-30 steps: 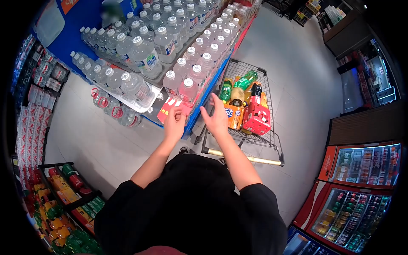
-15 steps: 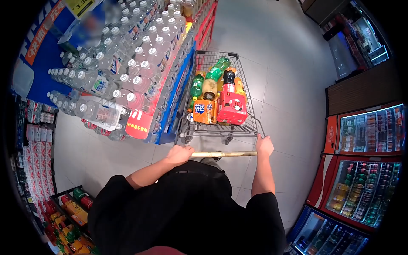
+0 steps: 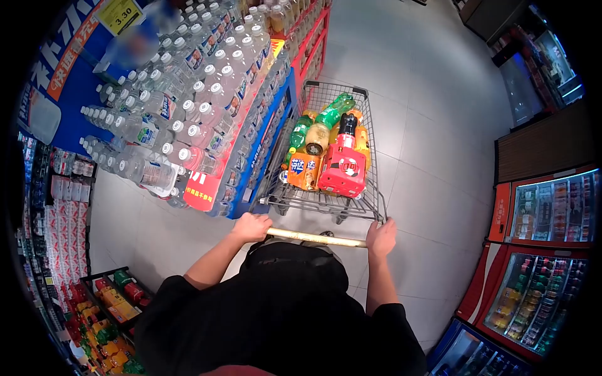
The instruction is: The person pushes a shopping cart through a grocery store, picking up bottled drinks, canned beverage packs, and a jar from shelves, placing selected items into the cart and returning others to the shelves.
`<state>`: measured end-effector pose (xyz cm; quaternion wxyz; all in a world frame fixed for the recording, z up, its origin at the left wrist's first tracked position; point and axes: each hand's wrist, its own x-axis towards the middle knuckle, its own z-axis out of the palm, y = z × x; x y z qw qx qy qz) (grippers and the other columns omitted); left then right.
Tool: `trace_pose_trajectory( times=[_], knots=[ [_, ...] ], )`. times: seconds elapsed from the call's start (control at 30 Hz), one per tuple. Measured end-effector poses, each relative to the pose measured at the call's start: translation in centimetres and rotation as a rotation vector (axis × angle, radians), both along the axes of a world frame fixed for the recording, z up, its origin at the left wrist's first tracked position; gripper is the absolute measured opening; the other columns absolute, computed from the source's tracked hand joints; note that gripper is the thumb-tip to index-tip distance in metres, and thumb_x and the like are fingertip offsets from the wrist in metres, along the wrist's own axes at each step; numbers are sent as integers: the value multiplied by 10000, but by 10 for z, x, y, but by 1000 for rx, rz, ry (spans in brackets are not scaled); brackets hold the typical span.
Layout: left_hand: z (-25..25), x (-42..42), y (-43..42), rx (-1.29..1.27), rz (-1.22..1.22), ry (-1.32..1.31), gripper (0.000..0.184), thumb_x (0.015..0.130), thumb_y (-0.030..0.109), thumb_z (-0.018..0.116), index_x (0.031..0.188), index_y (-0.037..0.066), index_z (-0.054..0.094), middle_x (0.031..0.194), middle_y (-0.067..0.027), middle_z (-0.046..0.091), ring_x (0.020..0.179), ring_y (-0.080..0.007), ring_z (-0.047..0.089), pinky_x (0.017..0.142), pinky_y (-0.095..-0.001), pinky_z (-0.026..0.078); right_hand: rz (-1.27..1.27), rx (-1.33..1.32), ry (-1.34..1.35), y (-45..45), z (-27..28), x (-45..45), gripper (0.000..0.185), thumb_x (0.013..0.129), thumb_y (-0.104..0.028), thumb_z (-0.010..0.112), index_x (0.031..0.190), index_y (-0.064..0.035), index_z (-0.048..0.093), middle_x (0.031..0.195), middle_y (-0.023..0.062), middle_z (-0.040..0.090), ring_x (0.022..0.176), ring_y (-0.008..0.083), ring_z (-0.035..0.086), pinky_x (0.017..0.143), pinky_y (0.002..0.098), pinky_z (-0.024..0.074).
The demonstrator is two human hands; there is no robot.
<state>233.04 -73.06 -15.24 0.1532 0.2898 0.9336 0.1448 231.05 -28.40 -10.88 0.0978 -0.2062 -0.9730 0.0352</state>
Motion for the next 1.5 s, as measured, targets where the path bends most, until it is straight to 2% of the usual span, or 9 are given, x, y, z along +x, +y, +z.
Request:
trace_pose_trajectory(
  times=[0.1, 0.13, 0.27, 0.37, 0.4, 0.53, 0.83, 1.2, 1.5],
  knots=[
    [-4, -13, -5, 53, -12, 100, 114, 827, 210, 702, 886, 121, 663, 883, -67, 677, 808, -295, 750, 611, -463, 569, 19, -49, -145, 10, -6, 9, 378, 928, -265, 689, 1226, -33, 667, 1190, 169, 681, 1174, 382, 659, 919, 507, 573],
    [-4, -17, -5, 46, -5, 99, 125, 819, 210, 709, 890, 114, 674, 899, -72, 694, 820, -299, 751, 633, -460, 577, 9, -56, -102, 8, -6, 9, 313, 916, -207, 668, 1187, -56, 701, 1216, 163, 684, 1172, 360, 657, 998, 490, 541],
    [0, -42, -2, 6, 13, 67, 113, 832, 194, 683, 907, 111, 701, 916, -89, 719, 833, -312, 761, 683, -466, 597, 330, 207, 242, -6, 16, -6, 220, 921, -172, 655, 1110, -79, 714, 1238, 128, 694, 1117, 311, 654, 1036, 475, 503],
    [11, -61, 0, -18, 26, 43, 117, 834, 204, 680, 898, 109, 704, 920, -91, 728, 858, -323, 761, 703, -475, 598, 558, -61, 207, 3, 5, -1, 93, 922, -170, 662, 954, -90, 698, 1061, 78, 727, 1024, 302, 679, 963, 454, 509],
    [17, -70, 3, -78, 44, -24, 123, 826, 211, 681, 889, 109, 710, 936, -92, 740, 902, -322, 762, 725, -478, 601, 576, -10, 194, 5, 1, -2, 158, 930, -181, 656, 790, -111, 682, 840, 46, 723, 824, 287, 687, 793, 431, 524],
    [17, -93, 9, -79, 60, 1, 134, 801, 228, 691, 889, 131, 721, 937, -85, 744, 892, -315, 762, 734, -471, 605, 441, 89, 201, 8, -12, -20, 300, 912, -213, 662, 623, -136, 641, 624, 57, 648, 600, 286, 632, 613, 441, 473],
    [3, -142, 45, -88, 70, 112, 105, 815, 254, 699, 851, 156, 714, 877, -67, 718, 804, -304, 751, 695, -469, 597, 453, 44, 287, 47, -10, -74, 311, 882, -214, 668, 589, -131, 610, 608, 66, 633, 596, 282, 617, 606, 441, 449],
    [4, -208, 152, 154, 160, 212, 69, 760, 178, 714, 791, 126, 680, 782, -77, 680, 708, -331, 714, 649, -481, 571, 511, 48, 321, 159, -5, -183, 278, 850, -193, 660, 587, -151, 582, 596, 48, 601, 599, 266, 590, 607, 417, 436],
    [20, -300, 273, 179, 201, 16, 92, 777, 166, 700, 828, 93, 678, 791, -96, 707, 725, -338, 731, 682, -463, 591, 489, 69, -143, 281, 12, -317, 356, 970, -257, 573, 666, -105, 681, 675, 99, 677, 684, 336, 646, 733, 464, 476]
  ],
)
